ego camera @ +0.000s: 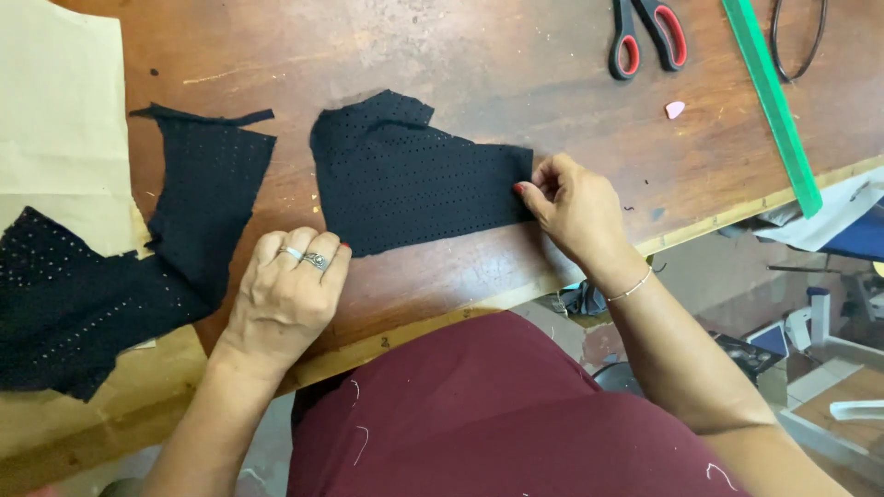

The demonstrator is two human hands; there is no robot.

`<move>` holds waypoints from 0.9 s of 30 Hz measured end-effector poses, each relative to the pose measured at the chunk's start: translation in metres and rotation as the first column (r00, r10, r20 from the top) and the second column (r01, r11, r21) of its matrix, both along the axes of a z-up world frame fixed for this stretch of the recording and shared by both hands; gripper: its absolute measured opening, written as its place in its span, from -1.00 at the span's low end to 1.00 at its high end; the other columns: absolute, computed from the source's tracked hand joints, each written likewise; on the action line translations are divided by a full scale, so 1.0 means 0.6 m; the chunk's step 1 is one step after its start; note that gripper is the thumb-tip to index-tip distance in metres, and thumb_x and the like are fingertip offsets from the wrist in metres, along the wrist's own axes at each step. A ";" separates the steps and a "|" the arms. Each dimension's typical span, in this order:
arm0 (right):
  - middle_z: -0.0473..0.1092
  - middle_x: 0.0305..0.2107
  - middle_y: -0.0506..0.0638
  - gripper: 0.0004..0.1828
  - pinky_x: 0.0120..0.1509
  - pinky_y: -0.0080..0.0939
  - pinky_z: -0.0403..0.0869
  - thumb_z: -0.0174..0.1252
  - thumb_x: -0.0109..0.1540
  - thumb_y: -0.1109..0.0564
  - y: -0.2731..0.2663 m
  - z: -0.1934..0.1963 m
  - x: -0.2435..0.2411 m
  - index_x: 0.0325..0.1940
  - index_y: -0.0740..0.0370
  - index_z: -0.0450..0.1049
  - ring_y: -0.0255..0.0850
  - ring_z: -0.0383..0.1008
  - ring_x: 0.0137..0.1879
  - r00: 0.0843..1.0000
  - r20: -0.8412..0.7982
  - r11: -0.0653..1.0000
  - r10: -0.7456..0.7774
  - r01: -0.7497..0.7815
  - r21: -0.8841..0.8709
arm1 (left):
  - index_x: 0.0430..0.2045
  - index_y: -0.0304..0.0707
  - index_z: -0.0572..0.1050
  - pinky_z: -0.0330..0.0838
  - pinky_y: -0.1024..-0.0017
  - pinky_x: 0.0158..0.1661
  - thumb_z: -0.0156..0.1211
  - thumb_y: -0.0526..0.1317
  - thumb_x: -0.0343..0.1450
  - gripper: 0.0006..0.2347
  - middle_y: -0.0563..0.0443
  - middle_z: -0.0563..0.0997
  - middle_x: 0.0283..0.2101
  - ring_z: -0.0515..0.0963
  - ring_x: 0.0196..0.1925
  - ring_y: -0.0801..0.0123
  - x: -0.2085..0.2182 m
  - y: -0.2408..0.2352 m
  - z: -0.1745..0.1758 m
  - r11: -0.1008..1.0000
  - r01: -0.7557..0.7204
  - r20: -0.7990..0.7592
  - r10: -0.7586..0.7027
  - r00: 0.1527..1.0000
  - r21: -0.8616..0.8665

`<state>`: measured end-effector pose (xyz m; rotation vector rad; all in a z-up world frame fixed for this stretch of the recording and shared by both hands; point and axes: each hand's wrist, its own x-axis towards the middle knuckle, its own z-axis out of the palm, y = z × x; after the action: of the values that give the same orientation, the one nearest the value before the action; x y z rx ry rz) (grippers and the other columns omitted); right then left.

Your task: Cutting out fabric pieces from a larger sheet of black perforated material using scissors and a ruler on a workbench.

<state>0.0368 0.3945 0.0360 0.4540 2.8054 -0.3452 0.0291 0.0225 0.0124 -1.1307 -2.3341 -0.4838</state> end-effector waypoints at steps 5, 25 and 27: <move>0.54 -0.43 -0.13 -0.75 -0.10 0.04 0.52 0.36 0.24 -0.09 0.006 0.010 0.017 -0.09 -0.04 0.50 -0.03 0.60 -0.19 0.996 -0.084 0.995 -0.008 -0.001 -0.101 | -0.47 -0.26 0.55 0.39 0.35 -0.27 0.12 -0.39 0.51 -0.85 -0.03 0.47 -0.44 0.56 -0.32 0.17 0.010 0.007 0.007 1.000 0.023 0.064 -0.024 0.998 0.007; 0.43 -0.16 -0.06 -0.59 0.09 -0.08 0.39 0.42 0.15 -0.24 -0.073 0.040 0.015 -0.08 -0.01 0.57 -0.06 0.41 0.00 0.782 -0.364 0.804 0.506 -0.580 -0.129 | -0.37 -0.04 0.59 0.39 0.27 -0.24 0.30 -0.21 0.43 -0.98 0.06 0.50 -0.36 0.55 -0.26 0.15 -0.058 0.043 -0.008 0.967 -0.253 0.392 0.250 0.886 -0.045; 0.42 -0.17 -0.07 -0.62 0.09 -0.08 0.39 0.43 0.14 -0.22 -0.076 0.036 0.019 -0.10 -0.03 0.56 -0.07 0.41 0.00 0.775 -0.366 0.808 0.515 -0.582 -0.097 | -0.36 -0.04 0.58 0.40 0.26 -0.23 0.28 -0.20 0.44 -0.98 0.06 0.50 -0.35 0.55 -0.25 0.14 -0.056 0.044 -0.014 0.964 -0.264 0.397 0.259 0.880 -0.043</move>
<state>0.0482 0.3492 0.0574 -0.5286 2.9891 -0.6089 -0.0047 0.0489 0.0040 -0.7391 -2.7795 -0.6788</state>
